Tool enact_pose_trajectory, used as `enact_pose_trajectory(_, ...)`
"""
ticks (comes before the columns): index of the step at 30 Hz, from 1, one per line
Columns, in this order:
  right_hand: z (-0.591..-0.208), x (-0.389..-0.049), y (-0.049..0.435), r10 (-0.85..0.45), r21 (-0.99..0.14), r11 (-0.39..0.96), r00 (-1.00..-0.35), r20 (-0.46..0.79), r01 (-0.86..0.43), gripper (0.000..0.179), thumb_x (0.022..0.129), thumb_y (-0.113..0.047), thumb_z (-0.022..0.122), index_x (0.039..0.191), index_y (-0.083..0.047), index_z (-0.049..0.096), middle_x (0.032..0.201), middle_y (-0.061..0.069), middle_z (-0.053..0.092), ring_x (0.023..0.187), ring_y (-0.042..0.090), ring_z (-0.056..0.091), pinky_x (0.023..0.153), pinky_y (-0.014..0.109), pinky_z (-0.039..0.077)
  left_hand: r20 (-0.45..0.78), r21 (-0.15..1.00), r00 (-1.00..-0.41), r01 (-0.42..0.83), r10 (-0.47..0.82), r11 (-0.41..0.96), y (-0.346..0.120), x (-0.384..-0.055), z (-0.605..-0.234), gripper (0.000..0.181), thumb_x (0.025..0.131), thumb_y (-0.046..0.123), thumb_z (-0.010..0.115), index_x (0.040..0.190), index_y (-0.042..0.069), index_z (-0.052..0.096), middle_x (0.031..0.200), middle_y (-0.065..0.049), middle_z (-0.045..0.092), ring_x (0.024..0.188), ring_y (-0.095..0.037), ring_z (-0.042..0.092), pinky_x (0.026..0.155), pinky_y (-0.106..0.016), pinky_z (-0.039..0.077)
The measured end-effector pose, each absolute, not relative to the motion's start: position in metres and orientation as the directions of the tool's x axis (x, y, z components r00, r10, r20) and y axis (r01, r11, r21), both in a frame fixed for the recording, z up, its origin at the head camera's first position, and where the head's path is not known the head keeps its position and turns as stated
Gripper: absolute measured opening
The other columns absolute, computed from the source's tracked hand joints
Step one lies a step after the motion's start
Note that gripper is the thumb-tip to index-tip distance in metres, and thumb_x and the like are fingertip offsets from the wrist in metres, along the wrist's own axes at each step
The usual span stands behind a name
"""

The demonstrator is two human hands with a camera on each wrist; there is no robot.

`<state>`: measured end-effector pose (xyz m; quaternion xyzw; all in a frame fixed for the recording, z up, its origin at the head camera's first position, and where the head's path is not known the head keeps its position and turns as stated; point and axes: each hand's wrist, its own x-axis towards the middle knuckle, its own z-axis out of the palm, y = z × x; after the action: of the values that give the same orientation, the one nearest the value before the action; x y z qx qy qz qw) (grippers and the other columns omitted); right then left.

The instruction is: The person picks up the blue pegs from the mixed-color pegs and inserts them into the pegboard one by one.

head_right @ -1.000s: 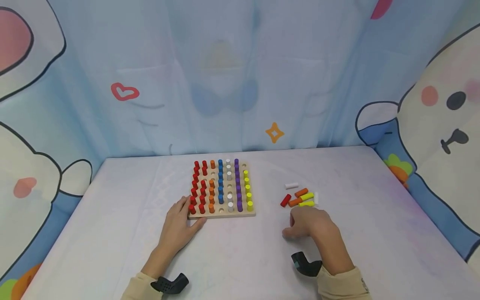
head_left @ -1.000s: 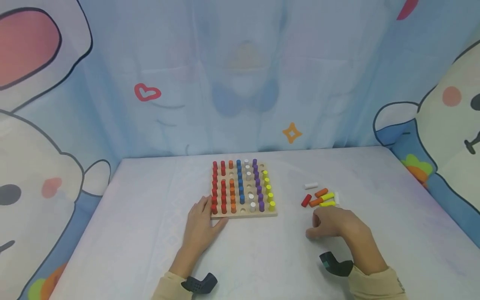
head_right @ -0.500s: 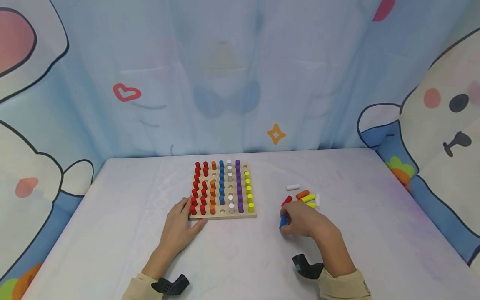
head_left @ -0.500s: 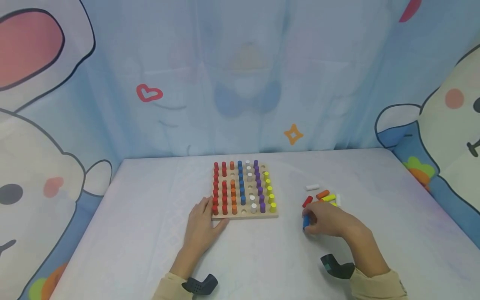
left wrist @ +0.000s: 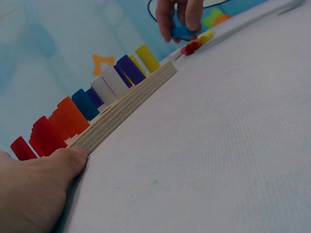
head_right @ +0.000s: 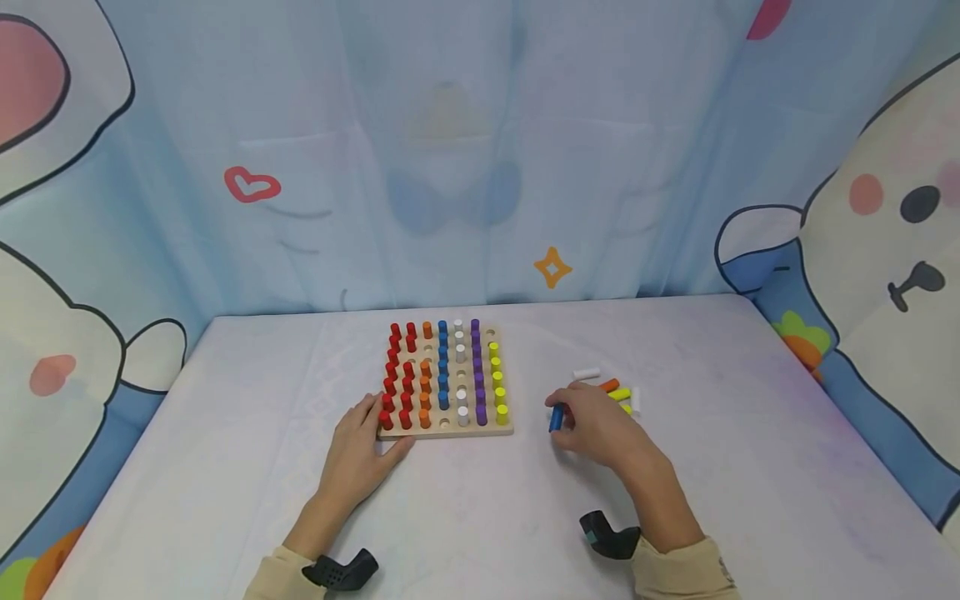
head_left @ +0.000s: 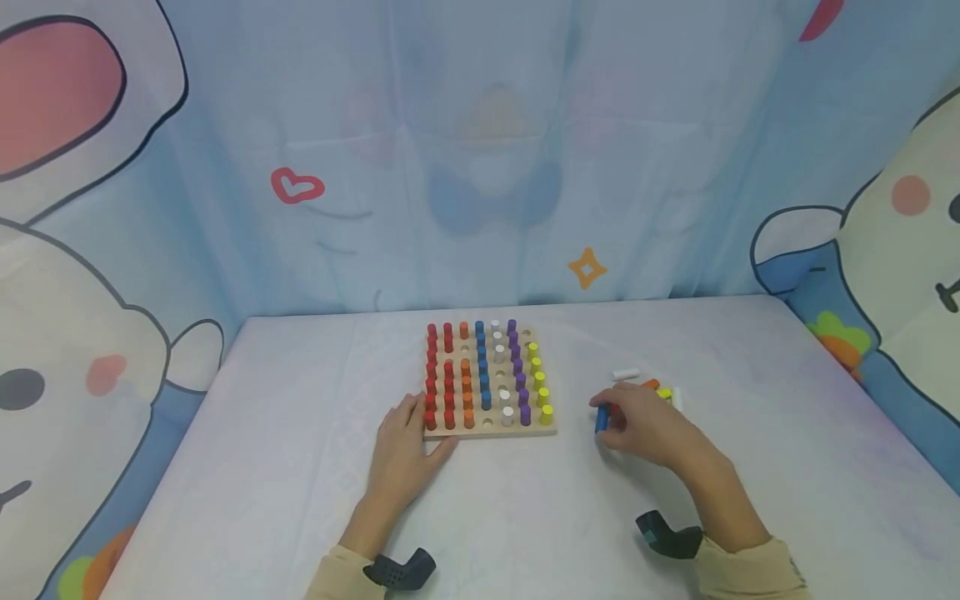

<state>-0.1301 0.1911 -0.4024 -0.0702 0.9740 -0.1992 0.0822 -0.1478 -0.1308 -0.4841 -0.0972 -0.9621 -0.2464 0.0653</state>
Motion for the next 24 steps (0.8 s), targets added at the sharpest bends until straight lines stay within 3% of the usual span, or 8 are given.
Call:
enact_pose_trajectory(11,-0.411,-0.136,0.174,-0.12,-0.456,0.884,-0.993,-0.01,-0.102,0.054,0.074,-0.005,0.077,0.125,-0.007,0.059,0.108,0.009,0.061,0.087,0.019,0.065,0.072,0.031,0.059,0.158,0.469,-0.976,0.205,0.147,0.859,-0.131,-0.148,-0.484,0.085,0.081,0.053,0.067,0.147,0.008,0.035,0.151,-0.01,0.037,0.14,-0.027,0.034,0.116,-0.045,0.028)
enact_pose_trajectory(24,-0.417,-0.134,0.166,-0.108,-0.515,0.849,-0.993,0.046,-0.116,0.05,0.074,-0.011,0.081,0.12,-0.013,0.063,0.109,0.006,0.06,0.085,0.016,0.066,0.068,0.027,0.059,0.147,0.47,-0.978,0.198,0.145,0.86,-0.131,-0.148,-0.484,0.086,0.081,0.053,0.067,0.147,0.009,0.034,0.151,-0.01,0.037,0.14,-0.027,0.034,0.116,-0.046,0.029)
